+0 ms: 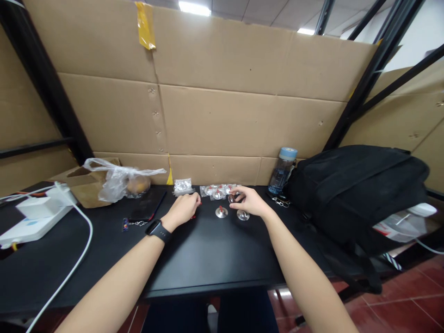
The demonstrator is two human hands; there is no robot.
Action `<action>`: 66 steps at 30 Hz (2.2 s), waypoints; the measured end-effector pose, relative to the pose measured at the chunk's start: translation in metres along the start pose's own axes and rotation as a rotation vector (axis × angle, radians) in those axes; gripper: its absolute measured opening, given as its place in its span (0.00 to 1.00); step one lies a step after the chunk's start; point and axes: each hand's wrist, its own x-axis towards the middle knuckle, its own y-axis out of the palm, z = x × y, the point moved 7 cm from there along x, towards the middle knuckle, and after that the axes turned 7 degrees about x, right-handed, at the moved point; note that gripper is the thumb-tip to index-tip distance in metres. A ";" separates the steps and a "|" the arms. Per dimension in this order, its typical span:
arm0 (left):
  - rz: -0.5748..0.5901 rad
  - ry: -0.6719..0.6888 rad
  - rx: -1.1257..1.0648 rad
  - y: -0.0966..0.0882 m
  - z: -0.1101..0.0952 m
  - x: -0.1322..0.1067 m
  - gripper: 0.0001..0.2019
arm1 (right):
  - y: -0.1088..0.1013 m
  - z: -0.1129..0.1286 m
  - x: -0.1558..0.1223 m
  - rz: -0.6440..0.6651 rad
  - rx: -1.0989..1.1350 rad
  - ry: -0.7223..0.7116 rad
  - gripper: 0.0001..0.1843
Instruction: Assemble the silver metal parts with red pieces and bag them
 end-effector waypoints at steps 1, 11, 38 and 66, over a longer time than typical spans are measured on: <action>-0.029 0.012 -0.077 -0.004 -0.004 0.001 0.08 | 0.004 0.003 0.000 -0.001 0.047 -0.009 0.25; -0.233 -0.025 -0.454 -0.029 -0.033 -0.001 0.09 | 0.045 0.026 0.001 0.012 0.411 -0.068 0.28; -0.313 0.083 -0.446 -0.043 -0.060 -0.007 0.06 | 0.059 0.031 0.002 -0.119 0.555 -0.075 0.16; -0.224 0.199 -0.347 -0.032 -0.063 -0.006 0.06 | 0.047 0.039 0.002 -0.060 0.274 -0.105 0.07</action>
